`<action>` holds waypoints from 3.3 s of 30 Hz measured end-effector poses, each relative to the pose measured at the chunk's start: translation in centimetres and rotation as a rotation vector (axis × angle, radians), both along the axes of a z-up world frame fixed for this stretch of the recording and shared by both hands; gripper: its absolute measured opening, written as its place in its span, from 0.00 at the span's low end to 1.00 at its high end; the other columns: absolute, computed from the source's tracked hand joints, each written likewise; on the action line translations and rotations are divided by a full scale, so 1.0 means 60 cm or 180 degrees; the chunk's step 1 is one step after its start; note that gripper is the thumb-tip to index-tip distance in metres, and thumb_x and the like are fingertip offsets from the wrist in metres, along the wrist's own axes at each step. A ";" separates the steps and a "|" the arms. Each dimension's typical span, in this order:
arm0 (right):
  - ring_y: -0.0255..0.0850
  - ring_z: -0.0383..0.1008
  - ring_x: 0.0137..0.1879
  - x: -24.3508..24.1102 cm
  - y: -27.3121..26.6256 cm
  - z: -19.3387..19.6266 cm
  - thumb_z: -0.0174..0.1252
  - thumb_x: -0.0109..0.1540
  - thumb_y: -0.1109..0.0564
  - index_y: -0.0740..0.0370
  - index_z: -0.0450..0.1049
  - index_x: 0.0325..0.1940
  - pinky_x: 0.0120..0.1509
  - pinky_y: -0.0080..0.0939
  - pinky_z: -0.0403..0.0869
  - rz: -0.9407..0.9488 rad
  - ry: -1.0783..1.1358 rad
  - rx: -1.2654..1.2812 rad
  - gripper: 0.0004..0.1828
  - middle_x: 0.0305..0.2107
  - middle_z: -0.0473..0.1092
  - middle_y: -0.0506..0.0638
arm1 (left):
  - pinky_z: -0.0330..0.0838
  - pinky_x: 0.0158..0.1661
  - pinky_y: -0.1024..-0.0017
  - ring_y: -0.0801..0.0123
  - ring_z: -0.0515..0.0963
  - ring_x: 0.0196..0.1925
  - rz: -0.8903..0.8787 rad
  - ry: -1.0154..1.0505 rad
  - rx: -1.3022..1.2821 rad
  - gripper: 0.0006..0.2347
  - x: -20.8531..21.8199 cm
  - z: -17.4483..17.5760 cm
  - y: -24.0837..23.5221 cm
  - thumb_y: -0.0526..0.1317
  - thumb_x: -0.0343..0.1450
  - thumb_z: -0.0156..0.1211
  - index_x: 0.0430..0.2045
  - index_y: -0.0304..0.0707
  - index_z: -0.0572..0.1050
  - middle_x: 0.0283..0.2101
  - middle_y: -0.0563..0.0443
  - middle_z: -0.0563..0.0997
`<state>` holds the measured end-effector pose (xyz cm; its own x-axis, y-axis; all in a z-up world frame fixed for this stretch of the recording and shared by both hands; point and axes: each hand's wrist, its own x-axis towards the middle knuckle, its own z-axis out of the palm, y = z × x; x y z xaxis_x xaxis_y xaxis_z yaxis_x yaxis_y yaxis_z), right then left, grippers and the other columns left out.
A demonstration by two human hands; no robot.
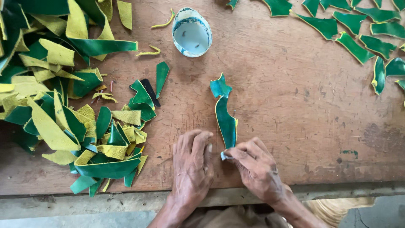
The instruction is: The person repeatedly picks green and yellow leather pieces from a pile on a wooden table, applies a white substance from a small cup to the edges using a small applicator, and places the treated pieces aside. The process is repeated for multiple pieces throughout the clip.
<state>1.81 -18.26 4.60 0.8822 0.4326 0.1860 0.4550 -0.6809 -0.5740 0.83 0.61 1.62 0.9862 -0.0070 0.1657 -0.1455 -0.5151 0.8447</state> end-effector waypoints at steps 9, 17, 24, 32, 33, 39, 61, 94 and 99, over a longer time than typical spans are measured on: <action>0.43 0.66 0.40 0.061 0.015 -0.006 0.67 0.58 0.68 0.64 0.79 0.47 0.48 0.44 0.66 0.0038 -0.1004 -0.0230 0.13 0.31 0.71 0.47 | 0.64 0.49 0.55 0.53 0.74 0.46 0.0037 0.0063 0.0169 0.20 -0.016 0.002 -0.022 0.32 0.65 0.64 0.51 0.34 0.68 0.41 0.45 0.77; 0.45 0.64 0.40 0.133 0.030 -0.007 0.65 0.59 0.64 0.61 0.81 0.43 0.46 0.45 0.65 0.0027 -0.1078 -0.0547 0.09 0.27 0.68 0.48 | 0.62 0.49 0.53 0.50 0.71 0.48 0.0170 0.0045 0.0430 0.32 -0.004 0.012 -0.072 0.44 0.62 0.71 0.57 0.28 0.63 0.47 0.38 0.73; 0.40 0.72 0.42 0.158 0.026 0.057 0.69 0.62 0.60 0.57 0.82 0.44 0.48 0.41 0.71 -0.0375 -0.0744 0.0053 0.07 0.34 0.78 0.47 | 0.64 0.43 0.56 0.51 0.72 0.43 0.0018 -0.0092 0.0268 0.19 0.029 0.015 -0.070 0.39 0.67 0.67 0.49 0.35 0.69 0.38 0.42 0.72; 0.41 0.77 0.42 0.182 -0.010 0.085 0.70 0.60 0.62 0.58 0.82 0.45 0.50 0.41 0.73 -0.0344 -0.0512 0.0043 0.10 0.37 0.78 0.49 | 0.67 0.38 0.60 0.55 0.74 0.39 -0.0230 -0.0500 0.0070 0.13 0.037 0.019 -0.073 0.29 0.64 0.61 0.42 0.36 0.76 0.36 0.45 0.72; 0.41 0.77 0.42 0.180 -0.010 0.082 0.70 0.60 0.62 0.57 0.82 0.45 0.51 0.42 0.73 -0.0206 -0.0582 -0.0004 0.09 0.37 0.79 0.48 | 0.67 0.38 0.60 0.55 0.74 0.38 -0.0213 -0.0529 0.0064 0.12 0.035 0.018 -0.073 0.28 0.64 0.61 0.40 0.36 0.76 0.36 0.45 0.72; 0.42 0.77 0.43 0.186 -0.010 0.083 0.70 0.60 0.62 0.57 0.82 0.45 0.47 0.41 0.74 -0.0260 -0.0441 0.0015 0.10 0.37 0.78 0.49 | 0.68 0.41 0.61 0.56 0.75 0.42 -0.0569 -0.0595 0.0090 0.16 0.008 0.033 -0.024 0.28 0.62 0.62 0.45 0.35 0.78 0.39 0.45 0.74; 0.48 0.73 0.42 0.214 0.075 0.064 0.66 0.58 0.61 0.61 0.81 0.40 0.47 0.45 0.72 0.1169 0.0141 -0.0278 0.07 0.34 0.77 0.50 | 0.62 0.49 0.53 0.47 0.70 0.51 -0.0079 -0.0136 0.0267 0.32 0.008 0.036 -0.013 0.45 0.61 0.73 0.59 0.32 0.67 0.49 0.39 0.72; 0.48 0.74 0.40 0.157 0.024 0.072 0.67 0.54 0.59 0.62 0.79 0.33 0.47 0.47 0.71 -0.0001 0.0528 -0.0837 0.06 0.28 0.75 0.52 | 0.66 0.45 0.55 0.51 0.74 0.44 0.0123 -0.0122 0.0124 0.22 0.017 0.006 -0.050 0.34 0.66 0.63 0.54 0.31 0.67 0.41 0.42 0.75; 0.48 0.75 0.39 0.177 0.000 0.070 0.67 0.54 0.58 0.64 0.80 0.32 0.45 0.47 0.71 -0.0296 0.0392 -0.0730 0.07 0.27 0.76 0.53 | 0.66 0.46 0.56 0.53 0.74 0.44 0.0013 0.0066 0.0102 0.19 0.023 0.009 -0.048 0.34 0.71 0.63 0.55 0.33 0.67 0.41 0.43 0.75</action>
<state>12.45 -18.27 8.83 0.9300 0.3671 -0.0185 0.3207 -0.8350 -0.4472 2.22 -2.24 2.17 0.9894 -0.0078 0.1449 -0.1259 -0.5425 0.8306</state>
